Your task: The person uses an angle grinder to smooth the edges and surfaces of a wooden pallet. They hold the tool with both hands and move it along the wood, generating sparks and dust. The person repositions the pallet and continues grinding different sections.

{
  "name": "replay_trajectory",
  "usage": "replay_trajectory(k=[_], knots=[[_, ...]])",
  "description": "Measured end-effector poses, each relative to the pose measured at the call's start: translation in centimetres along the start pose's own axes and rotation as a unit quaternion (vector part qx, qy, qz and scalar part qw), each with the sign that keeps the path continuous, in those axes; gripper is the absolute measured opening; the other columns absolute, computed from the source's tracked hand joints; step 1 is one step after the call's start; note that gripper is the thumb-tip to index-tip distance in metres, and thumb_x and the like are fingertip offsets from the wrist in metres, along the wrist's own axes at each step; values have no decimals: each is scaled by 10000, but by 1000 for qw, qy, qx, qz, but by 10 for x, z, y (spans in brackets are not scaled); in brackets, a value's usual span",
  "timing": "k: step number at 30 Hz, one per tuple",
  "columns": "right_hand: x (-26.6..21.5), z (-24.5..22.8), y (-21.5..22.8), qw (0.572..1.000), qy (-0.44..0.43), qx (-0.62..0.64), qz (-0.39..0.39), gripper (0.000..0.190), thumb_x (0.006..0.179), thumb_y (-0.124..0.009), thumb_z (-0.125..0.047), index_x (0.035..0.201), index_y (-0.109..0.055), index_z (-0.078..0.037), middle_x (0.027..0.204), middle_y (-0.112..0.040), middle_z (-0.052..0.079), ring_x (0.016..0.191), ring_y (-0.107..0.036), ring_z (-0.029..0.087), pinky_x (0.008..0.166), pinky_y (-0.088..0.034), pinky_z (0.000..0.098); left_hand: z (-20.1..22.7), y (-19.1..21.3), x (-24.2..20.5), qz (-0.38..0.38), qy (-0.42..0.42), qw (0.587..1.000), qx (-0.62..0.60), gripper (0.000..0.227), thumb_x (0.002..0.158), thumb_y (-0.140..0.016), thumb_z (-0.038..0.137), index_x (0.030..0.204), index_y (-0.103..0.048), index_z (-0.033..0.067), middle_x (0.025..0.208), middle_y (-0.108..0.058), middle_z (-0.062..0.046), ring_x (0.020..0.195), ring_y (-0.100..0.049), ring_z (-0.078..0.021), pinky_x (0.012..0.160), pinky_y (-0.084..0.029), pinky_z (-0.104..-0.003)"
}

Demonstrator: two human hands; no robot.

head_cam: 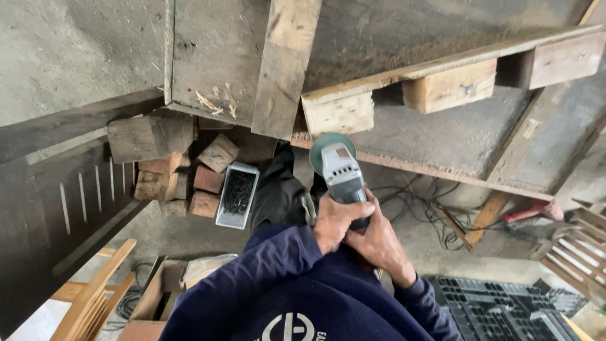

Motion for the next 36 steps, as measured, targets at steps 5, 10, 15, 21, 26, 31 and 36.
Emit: replay_trajectory(k=[5,10,15,21,26,31,36], knots=[[-5,-11,-2,1000,-23,-17,8,1063,680,-803,-257,1557,-259,-5,1112,-724,245,966,-767,311,861,-586,382,-6,9,-5,-16,-20,1000,15,295,777,-814,67,1054,-724,23,934,-738,-44,832,-699,-155,766,-586,-326],[-4,-13,-3,999,-25,-30,-5,1060,685,-814,-288,1546,-269,7,1118,-720,251,947,-770,339,854,-591,398,-12,13,-5,-29,-47,998,-7,284,803,-806,57,1075,-733,18,945,-738,-49,850,-697,-155,783,-581,-318],[4,-12,-4,998,-35,-25,-37,1044,683,-783,-277,1553,-264,-26,1175,-711,248,959,-782,334,874,-587,406,-12,20,-2,-9,-59,998,-24,321,762,-821,38,1065,-717,51,937,-720,-22,840,-695,-142,769,-585,-309],[4,5,6,999,-40,-2,-12,1041,679,-817,-275,1535,-280,-26,1130,-720,235,926,-781,309,841,-599,389,-31,9,11,-23,-69,997,-28,321,792,-845,62,1084,-728,-3,955,-729,-53,850,-690,-172,782,-579,-329],[6,22,33,997,5,4,71,999,729,-786,-214,1550,-265,14,1213,-680,259,1054,-731,311,877,-594,392,-32,-29,36,-84,-65,993,48,389,759,-843,130,1106,-681,54,996,-725,-60,880,-714,-177,816,-623,-355],[5,7,55,993,-8,23,117,974,761,-739,-200,1568,-239,21,1247,-655,258,1073,-719,324,879,-608,404,-10,-60,50,-165,-54,982,76,401,772,-835,175,1107,-672,26,1013,-721,-110,868,-724,-211,823,-643,-386],[25,-41,49,998,59,-25,0,976,783,-730,-261,1562,-207,5,1269,-647,270,1049,-742,338,866,-641,400,19,-30,37,-39,-99,991,78,416,733,-845,146,1097,-683,26,994,-714,-86,859,-719,-201,790,-637,-360]])
Point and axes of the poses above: each hand's wrist, its own x-axis towards the middle knuckle, its own y-axis out of the back of the hand, z = x × y, the point moved 1 cm from there along x, towards the middle knuckle
